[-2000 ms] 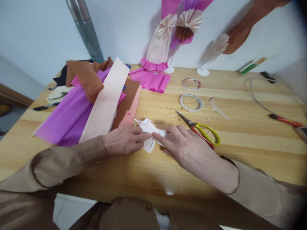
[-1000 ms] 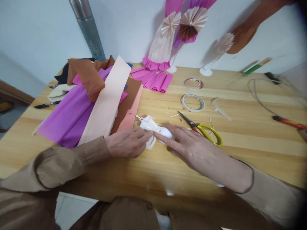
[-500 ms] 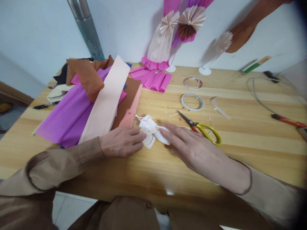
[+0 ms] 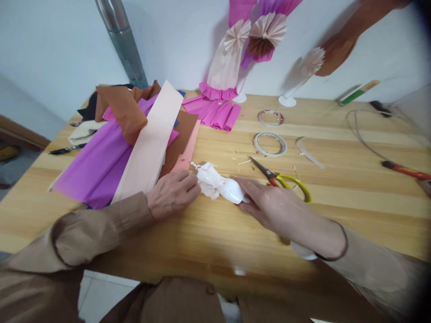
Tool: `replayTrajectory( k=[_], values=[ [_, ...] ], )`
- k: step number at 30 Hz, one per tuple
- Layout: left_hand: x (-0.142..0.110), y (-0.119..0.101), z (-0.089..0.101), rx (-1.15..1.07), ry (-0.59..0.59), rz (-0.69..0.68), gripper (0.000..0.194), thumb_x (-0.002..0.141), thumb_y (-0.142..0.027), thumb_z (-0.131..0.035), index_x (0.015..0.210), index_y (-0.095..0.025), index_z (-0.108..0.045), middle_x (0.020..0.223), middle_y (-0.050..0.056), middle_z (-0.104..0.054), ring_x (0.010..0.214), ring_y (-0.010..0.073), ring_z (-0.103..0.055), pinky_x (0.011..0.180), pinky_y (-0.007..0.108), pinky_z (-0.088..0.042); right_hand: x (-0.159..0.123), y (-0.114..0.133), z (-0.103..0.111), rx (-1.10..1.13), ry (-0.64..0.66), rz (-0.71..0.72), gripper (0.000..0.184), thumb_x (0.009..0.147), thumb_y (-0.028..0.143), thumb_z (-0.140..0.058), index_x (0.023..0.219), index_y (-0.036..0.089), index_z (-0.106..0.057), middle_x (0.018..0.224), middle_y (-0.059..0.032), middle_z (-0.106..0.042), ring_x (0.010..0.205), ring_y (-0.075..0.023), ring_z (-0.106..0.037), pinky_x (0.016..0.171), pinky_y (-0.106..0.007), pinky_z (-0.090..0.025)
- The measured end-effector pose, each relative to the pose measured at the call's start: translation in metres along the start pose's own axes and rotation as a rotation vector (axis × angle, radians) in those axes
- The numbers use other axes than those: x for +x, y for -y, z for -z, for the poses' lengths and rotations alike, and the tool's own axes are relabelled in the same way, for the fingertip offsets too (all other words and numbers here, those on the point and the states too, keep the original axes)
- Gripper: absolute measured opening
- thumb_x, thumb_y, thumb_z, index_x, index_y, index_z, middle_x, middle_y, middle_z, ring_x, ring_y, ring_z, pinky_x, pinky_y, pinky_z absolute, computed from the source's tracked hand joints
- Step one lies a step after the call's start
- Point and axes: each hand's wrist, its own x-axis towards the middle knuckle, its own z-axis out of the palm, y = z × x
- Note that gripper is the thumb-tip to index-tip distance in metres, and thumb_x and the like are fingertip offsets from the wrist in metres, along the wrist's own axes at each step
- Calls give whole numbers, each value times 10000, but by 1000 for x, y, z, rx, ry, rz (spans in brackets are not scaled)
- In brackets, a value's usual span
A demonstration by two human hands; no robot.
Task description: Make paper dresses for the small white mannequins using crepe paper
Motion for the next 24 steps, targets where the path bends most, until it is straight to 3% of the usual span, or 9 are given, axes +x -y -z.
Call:
replayTrajectory(
  k=[6,16,24],
  values=[
    [12,-2,0,9,-60,82,208,883,-107,-494,689,-157,-548,733,33,-569,677,147,-454,588,274,-388,0,-1,-6,-40,-40,20,420,857,233,-594,1273,205,-542,1042,-74,-753,682,-206,-721,470,-257,-405],
    [28,4,-10,-78,-41,187,181,893,-137,-486,733,-160,-569,884,65,-641,842,179,-509,714,284,-470,-1,0,-4,-23,-56,28,399,856,230,-595,1253,207,-558,1007,-68,-754,657,-203,-712,458,-267,-402],
    [32,4,-15,-134,-44,245,156,865,-128,-489,736,-154,-573,825,60,-651,808,178,-532,647,268,-467,-2,-7,-7,0,-56,68,447,852,247,-602,1291,202,-527,997,-54,-756,683,-207,-717,481,-269,-411]
  ],
)
